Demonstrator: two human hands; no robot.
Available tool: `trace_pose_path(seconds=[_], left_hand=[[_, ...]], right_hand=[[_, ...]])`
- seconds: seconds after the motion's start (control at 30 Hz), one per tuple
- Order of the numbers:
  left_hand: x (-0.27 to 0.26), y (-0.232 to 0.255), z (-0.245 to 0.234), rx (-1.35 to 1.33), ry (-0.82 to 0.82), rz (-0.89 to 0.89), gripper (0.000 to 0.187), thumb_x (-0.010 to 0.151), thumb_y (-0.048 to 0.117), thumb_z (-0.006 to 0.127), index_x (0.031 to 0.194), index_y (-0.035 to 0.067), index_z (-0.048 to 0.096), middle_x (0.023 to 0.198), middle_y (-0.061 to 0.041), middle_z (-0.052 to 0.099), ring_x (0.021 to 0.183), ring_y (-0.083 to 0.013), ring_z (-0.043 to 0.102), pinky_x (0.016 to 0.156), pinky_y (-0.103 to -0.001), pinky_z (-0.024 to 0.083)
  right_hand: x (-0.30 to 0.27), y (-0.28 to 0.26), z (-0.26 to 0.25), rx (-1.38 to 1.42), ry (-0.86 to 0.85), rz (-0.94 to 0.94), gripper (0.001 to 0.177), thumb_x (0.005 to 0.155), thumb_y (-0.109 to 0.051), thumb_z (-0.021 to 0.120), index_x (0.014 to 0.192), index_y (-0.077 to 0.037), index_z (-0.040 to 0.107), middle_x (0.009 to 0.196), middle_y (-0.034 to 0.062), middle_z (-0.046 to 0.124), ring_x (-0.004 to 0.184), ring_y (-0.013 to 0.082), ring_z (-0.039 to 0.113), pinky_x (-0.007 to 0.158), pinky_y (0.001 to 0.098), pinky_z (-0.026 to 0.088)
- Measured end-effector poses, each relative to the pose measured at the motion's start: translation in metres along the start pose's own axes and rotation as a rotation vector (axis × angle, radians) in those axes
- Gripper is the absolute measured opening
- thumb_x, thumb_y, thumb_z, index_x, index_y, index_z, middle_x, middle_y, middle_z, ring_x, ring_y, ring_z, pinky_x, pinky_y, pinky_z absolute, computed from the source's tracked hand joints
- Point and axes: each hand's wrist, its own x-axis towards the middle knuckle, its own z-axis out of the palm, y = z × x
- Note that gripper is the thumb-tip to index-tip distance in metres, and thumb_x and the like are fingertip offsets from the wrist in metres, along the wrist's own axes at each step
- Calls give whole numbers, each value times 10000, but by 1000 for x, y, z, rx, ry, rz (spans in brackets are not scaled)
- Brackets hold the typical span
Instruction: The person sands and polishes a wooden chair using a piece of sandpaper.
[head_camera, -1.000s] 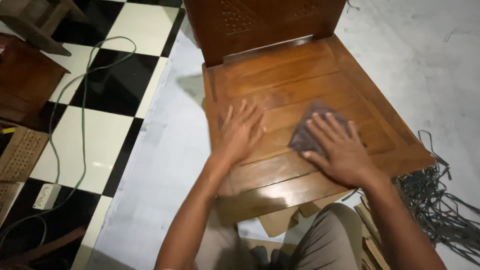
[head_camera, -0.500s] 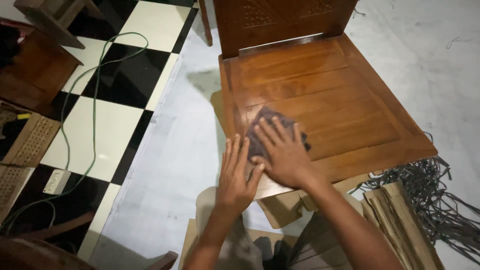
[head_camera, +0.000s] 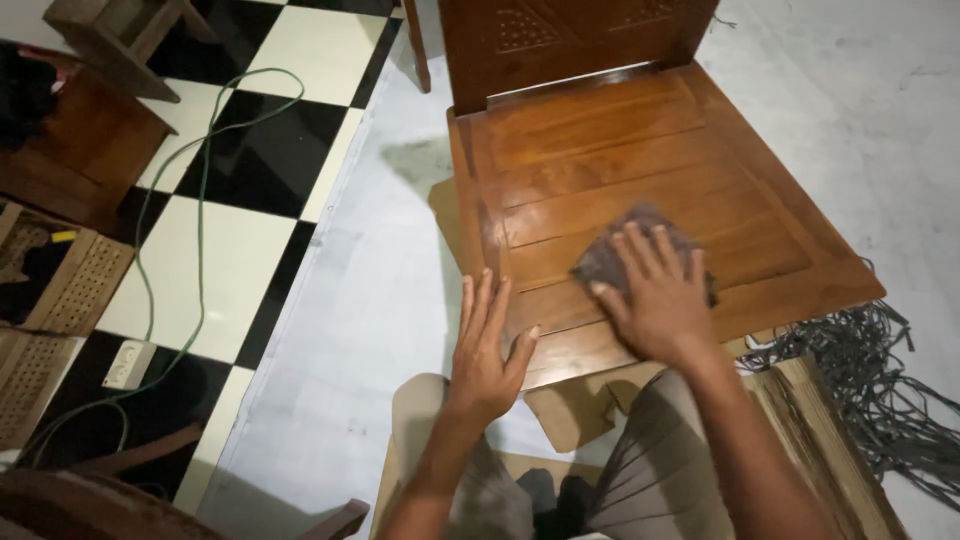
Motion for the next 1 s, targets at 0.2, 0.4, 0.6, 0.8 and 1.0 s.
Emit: trace_pose_path(seconds=[0.2,0.4,0.6,0.8,1.0], left_hand=[[1,-10,4,-60,48,26,696,1035,307,593,1582,-50,349,1688,-294,260,1591,-479,193,1272,-521,218],[-8,-13,5,-59,168,73,692,1077,363,511,1615,-32,327,1711,-296,252,1621,-502,174,1310,-558,182],[-5,6,6,236,50,75,722,986,429,610,1560,32,425,1671,-241,313,1574,-485,213,1252,-617,157],[0,46,-7,326,-225,233,851,869,540,722,1519,59,458,1631,-209,338,1517,-462,249,1202,-614,188],[-1,48,-9,459,-230,311,833,848,527,724,1527,113,475,1601,-87,426,1501,-355,339,1202,-559,262]], right_hand=[[-17,-80,4,33,22,-293,818,932,-551,505,1576,-95,290,1676,115,184,1537,354,117,1173,665,57],[-30,-106,1,133,21,-493,747,947,-413,544,1602,-125,333,1681,111,266,1549,376,178,1183,672,78],[-41,-68,1,123,10,-433,710,959,-480,532,1572,-171,352,1666,71,279,1549,316,187,1201,639,76],[-45,36,1,39,90,-156,765,936,-589,520,1572,-211,323,1677,29,222,1547,265,147,1219,590,30],[-50,147,-4,92,212,155,753,963,-586,505,1595,-198,373,1705,48,297,1593,295,217,1253,601,89]])
